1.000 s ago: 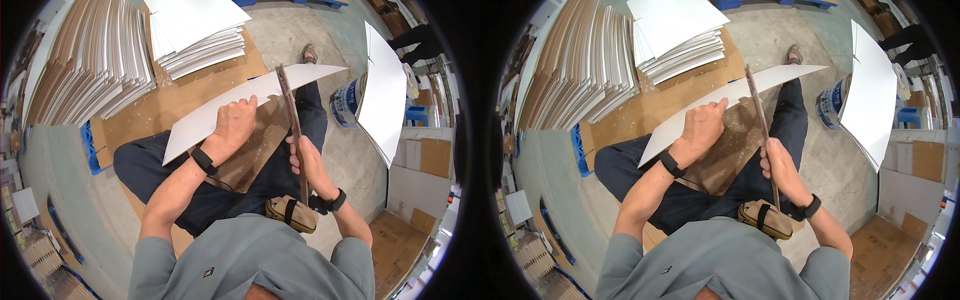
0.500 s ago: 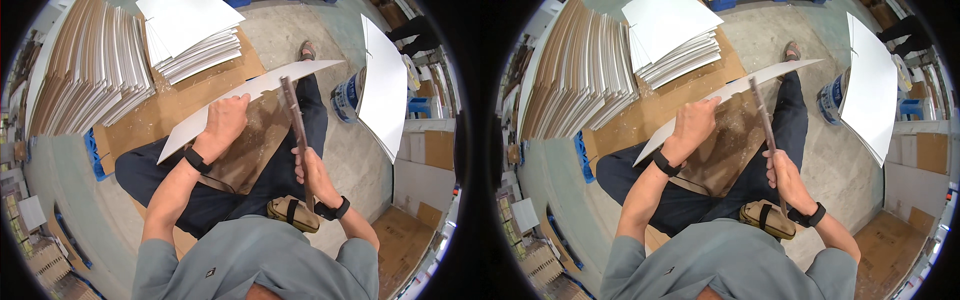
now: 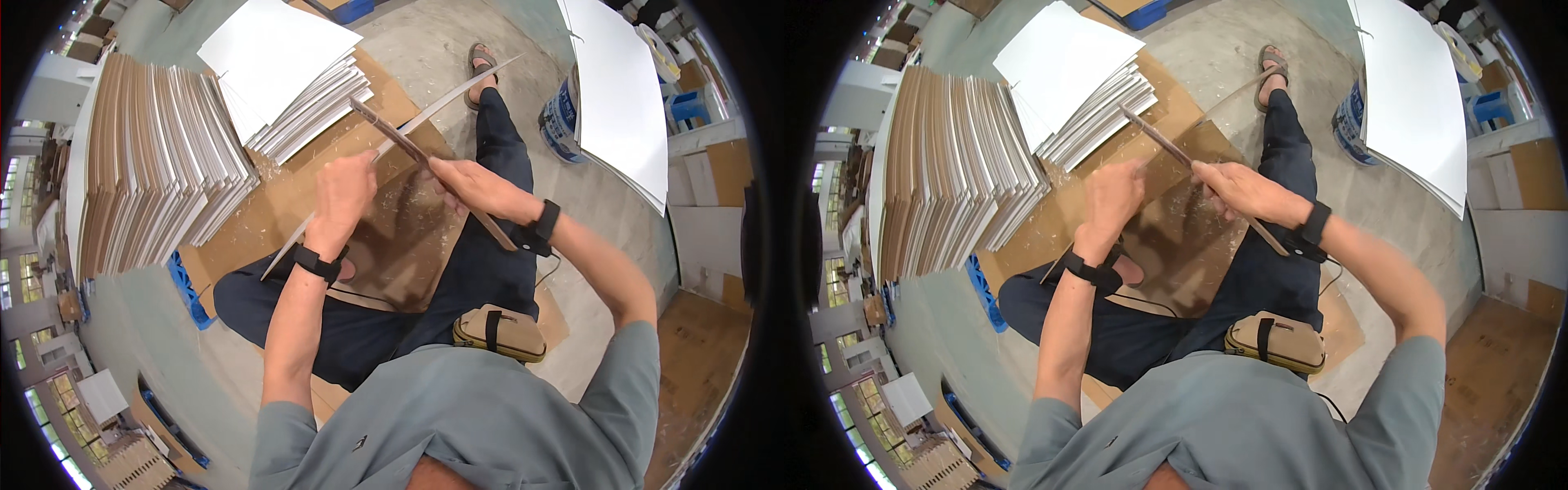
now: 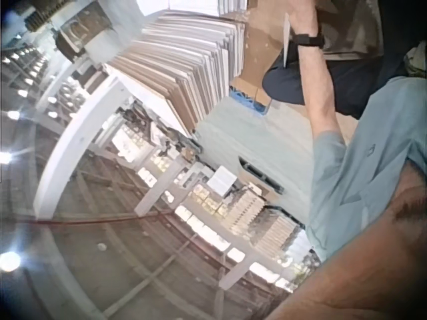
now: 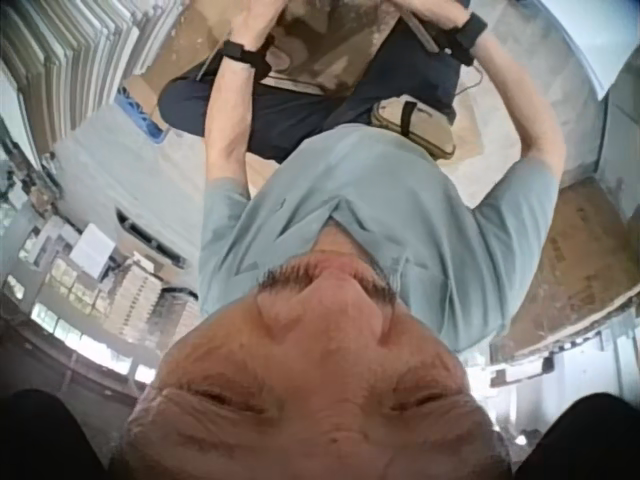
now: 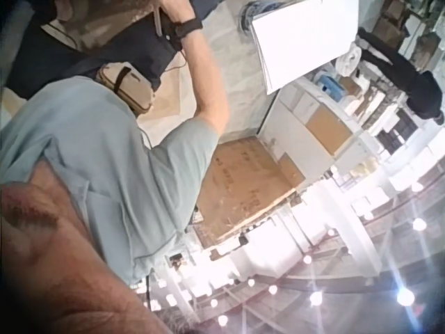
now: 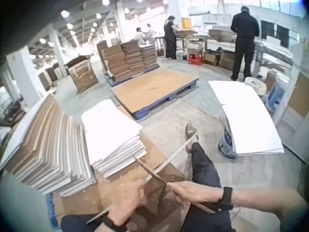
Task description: Sanding the edges of white furniture panels using a manual sanding block.
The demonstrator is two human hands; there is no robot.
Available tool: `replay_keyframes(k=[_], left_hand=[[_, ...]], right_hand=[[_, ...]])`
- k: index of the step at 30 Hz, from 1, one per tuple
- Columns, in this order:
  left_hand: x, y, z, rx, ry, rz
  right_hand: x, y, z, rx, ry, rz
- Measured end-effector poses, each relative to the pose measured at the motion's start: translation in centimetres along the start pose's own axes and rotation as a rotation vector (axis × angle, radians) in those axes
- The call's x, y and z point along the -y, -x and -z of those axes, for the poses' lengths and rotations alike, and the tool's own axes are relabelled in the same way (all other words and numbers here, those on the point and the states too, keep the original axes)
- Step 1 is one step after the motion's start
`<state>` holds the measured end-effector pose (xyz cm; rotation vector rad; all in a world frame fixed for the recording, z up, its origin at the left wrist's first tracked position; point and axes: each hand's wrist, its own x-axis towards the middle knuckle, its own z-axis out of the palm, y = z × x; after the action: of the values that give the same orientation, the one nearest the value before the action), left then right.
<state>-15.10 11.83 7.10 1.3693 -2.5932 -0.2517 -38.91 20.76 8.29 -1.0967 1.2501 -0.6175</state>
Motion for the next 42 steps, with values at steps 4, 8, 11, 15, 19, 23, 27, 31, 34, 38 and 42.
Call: replay_keyframes(k=[4, 8, 11, 15, 19, 23, 27, 31, 34, 38, 42], left_hand=[[0.4, -1.2, 0.8, 0.003, 0.053, 0.068], [2.0, -3.4, 2.4, 0.109, -0.035, 0.101], [2.9, -4.7, 3.2, 0.115, -0.024, 0.130], [2.4, -7.0, 3.3, 0.069, -0.034, 0.029], [1.4, -9.9, 2.6, 0.180, -0.001, -0.028], [1.7, -11.1, 2.3, 0.027, 0.858, 0.062], [2.5, -9.2, 2.8, -0.292, 0.646, -0.030], [5.0, -5.7, 5.3, -0.060, -0.056, 0.030], [6.9, -3.7, 5.9, 0.153, -0.139, 0.198], [8.3, -3.5, 4.8, 0.078, -0.117, 0.173], [8.5, -4.2, 5.7, -0.020, -0.141, 0.108]], right_hand=[[0.9, 6.3, 2.1, 0.191, -0.155, 0.047], [-2.1, 10.0, 1.4, 0.016, -0.616, -0.128], [-5.5, 9.8, 1.7, -0.189, -0.801, -0.153], [-9.3, 9.1, 2.0, -0.247, -0.822, -0.182], [-11.0, 8.0, 1.7, -0.218, -0.842, -0.141], [-11.4, 7.5, 1.7, -0.227, -0.828, -0.074], [-11.5, 7.7, 2.2, -0.222, -0.875, -0.049], [-11.6, 7.8, 2.3, -0.183, -0.894, -0.054], [-11.6, 7.7, 2.2, -0.194, -0.925, -0.035], [-11.8, 7.6, 2.3, -0.176, -0.952, -0.007], [-12.3, 8.3, 2.6, -0.182, -0.878, 0.031]])
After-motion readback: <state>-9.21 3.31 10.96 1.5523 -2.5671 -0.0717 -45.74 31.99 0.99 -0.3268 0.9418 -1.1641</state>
